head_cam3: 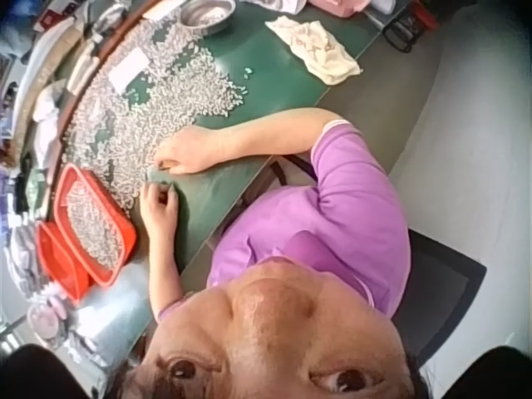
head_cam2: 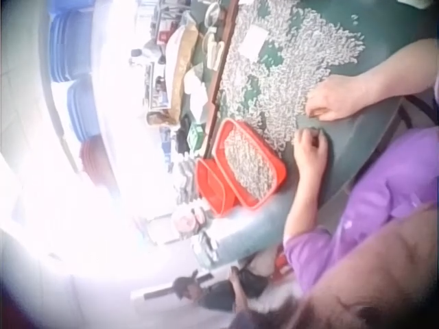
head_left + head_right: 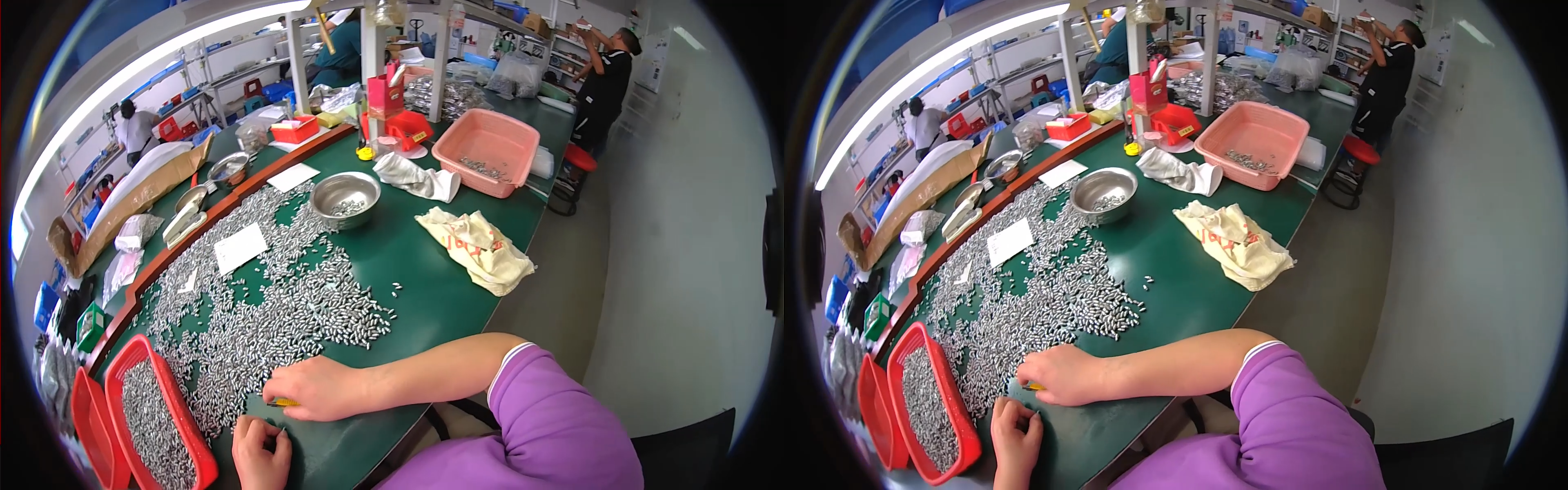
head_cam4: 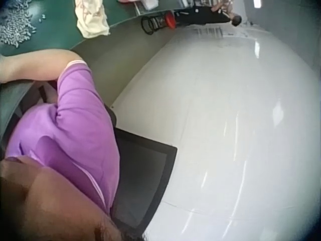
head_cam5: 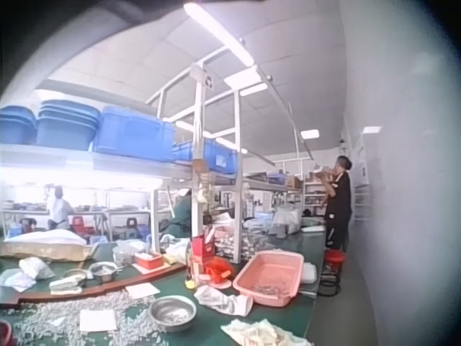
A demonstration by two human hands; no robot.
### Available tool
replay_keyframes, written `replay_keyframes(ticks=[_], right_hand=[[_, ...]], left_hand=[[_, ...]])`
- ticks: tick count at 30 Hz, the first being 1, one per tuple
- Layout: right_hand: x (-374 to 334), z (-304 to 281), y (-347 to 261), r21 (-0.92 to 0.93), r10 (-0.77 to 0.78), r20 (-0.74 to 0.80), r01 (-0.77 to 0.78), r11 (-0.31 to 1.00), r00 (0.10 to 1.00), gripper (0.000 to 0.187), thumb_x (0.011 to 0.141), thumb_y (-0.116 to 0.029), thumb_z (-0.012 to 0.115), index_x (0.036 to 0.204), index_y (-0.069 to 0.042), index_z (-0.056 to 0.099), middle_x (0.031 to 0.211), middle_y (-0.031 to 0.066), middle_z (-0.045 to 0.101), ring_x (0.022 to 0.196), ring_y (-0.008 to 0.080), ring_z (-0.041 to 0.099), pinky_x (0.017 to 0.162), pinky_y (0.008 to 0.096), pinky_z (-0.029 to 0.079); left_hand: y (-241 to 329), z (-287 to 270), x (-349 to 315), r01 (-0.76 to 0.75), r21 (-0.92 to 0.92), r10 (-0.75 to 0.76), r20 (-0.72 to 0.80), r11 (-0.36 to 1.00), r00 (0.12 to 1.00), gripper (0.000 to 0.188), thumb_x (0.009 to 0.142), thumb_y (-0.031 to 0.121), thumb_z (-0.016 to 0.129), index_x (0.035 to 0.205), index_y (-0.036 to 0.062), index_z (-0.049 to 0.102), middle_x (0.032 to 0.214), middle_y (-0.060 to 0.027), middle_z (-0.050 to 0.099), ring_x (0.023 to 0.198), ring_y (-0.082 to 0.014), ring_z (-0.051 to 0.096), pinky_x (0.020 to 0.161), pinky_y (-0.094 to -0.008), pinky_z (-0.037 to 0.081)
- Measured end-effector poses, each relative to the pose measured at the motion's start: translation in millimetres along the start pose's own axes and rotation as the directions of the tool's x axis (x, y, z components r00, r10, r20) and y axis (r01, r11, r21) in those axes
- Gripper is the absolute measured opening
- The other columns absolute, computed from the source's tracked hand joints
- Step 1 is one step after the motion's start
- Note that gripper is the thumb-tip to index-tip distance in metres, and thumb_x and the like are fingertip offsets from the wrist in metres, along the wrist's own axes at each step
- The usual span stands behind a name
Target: The recorder is sorting and inspecting small silver metallic components at an industrial workbench.
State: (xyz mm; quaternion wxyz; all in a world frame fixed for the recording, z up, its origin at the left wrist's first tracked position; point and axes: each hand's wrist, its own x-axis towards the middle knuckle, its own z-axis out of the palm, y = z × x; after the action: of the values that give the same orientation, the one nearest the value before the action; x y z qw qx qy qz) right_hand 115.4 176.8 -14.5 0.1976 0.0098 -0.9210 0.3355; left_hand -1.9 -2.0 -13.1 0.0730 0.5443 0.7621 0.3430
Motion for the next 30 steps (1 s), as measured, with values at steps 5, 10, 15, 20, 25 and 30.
replay_keyframes(ticks=[5, 10, 15, 20, 25, 30], right_hand=[[-2, 0, -8, 0.009, 0.033, 0.072, -0.034, 0.999, 0.997, 0.025, 0.083, -0.021, 0.064, 0.105, -0.01, 0.058, 0.098, 0.0085, 0.059, 0.087, 0.0289, 0.064, 0.073, 0.0402, 0.052], [1, -9, -4, -0.009, 0.078, 0.041, -0.078, 0.997, 0.996, 0.022, 0.082, -0.022, 0.065, 0.101, -0.011, 0.064, 0.096, 0.0072, 0.063, 0.087, 0.0262, 0.066, 0.072, 0.0383, 0.054], [1, -14, -5, -0.008, 0.116, 0.114, -0.116, 0.993, 0.987, 0.018, 0.08, -0.016, 0.067, 0.096, -0.009, 0.065, 0.087, 0.0055, 0.061, 0.074, 0.0216, 0.064, 0.064, 0.0336, 0.052], [0, -9, -9, 0.001, 0.097, 0.152, -0.098, 0.995, 0.984, 0.017, 0.079, -0.015, 0.066, 0.094, -0.008, 0.065, 0.084, 0.005, 0.061, 0.073, 0.0208, 0.064, 0.063, 0.0333, 0.052], [-4, -10, -18, 0.017, 0.077, 0.182, -0.082, 0.997, 0.98, 0.017, 0.078, -0.015, 0.065, 0.093, -0.008, 0.064, 0.083, 0.0058, 0.061, 0.074, 0.0244, 0.064, 0.063, 0.0359, 0.052], [-5, -8, -18, 0.013, 0.09, 0.18, -0.094, 0.996, 0.98, 0.017, 0.078, -0.016, 0.064, 0.093, -0.008, 0.063, 0.083, 0.0068, 0.062, 0.075, 0.0263, 0.064, 0.064, 0.0373, 0.052]], left_hand=[[3, -4, -7, 0.059, 0.015, -0.059, 0.009, 0.998, 0.998, 0.015, 0.07, 0.002, 0.069, 0.073, 0.0032, 0.055, 0.082, -0.0103, 0.053, 0.07, -0.0268, 0.055, 0.061, -0.036, 0.046], [5, -5, 9, 0.006, 0.02, -0.007, 0.047, 1.0, 0.999, 0.013, 0.072, 0.004, 0.068, 0.075, 0.0027, 0.055, 0.081, -0.0121, 0.054, 0.074, -0.0298, 0.058, 0.064, -0.0384, 0.047], [7, -5, 9, 0.025, -0.045, -0.024, 0.033, 0.999, 0.999, 0.012, 0.074, 0.004, 0.068, 0.076, 0.0022, 0.056, 0.082, -0.011, 0.055, 0.075, -0.0291, 0.058, 0.064, -0.0383, 0.047], [4, -4, 5, 0.05, -0.051, -0.048, 0.028, 0.997, 0.998, 0.012, 0.073, 0.004, 0.068, 0.075, 0.0023, 0.056, 0.081, -0.0106, 0.054, 0.075, -0.0289, 0.057, 0.064, -0.0383, 0.047], [4, -3, 3, 0.039, -0.029, -0.038, 0.02, 0.999, 0.999, 0.014, 0.072, 0.003, 0.068, 0.074, 0.0021, 0.054, 0.081, -0.0106, 0.054, 0.075, -0.0293, 0.057, 0.064, -0.0388, 0.046], [4, -1, 4, 0.04, -0.022, -0.039, 0.007, 0.999, 0.999, 0.014, 0.071, 0.002, 0.067, 0.073, 0.0021, 0.053, 0.079, -0.0103, 0.053, 0.073, -0.0289, 0.056, 0.063, -0.0393, 0.046]])
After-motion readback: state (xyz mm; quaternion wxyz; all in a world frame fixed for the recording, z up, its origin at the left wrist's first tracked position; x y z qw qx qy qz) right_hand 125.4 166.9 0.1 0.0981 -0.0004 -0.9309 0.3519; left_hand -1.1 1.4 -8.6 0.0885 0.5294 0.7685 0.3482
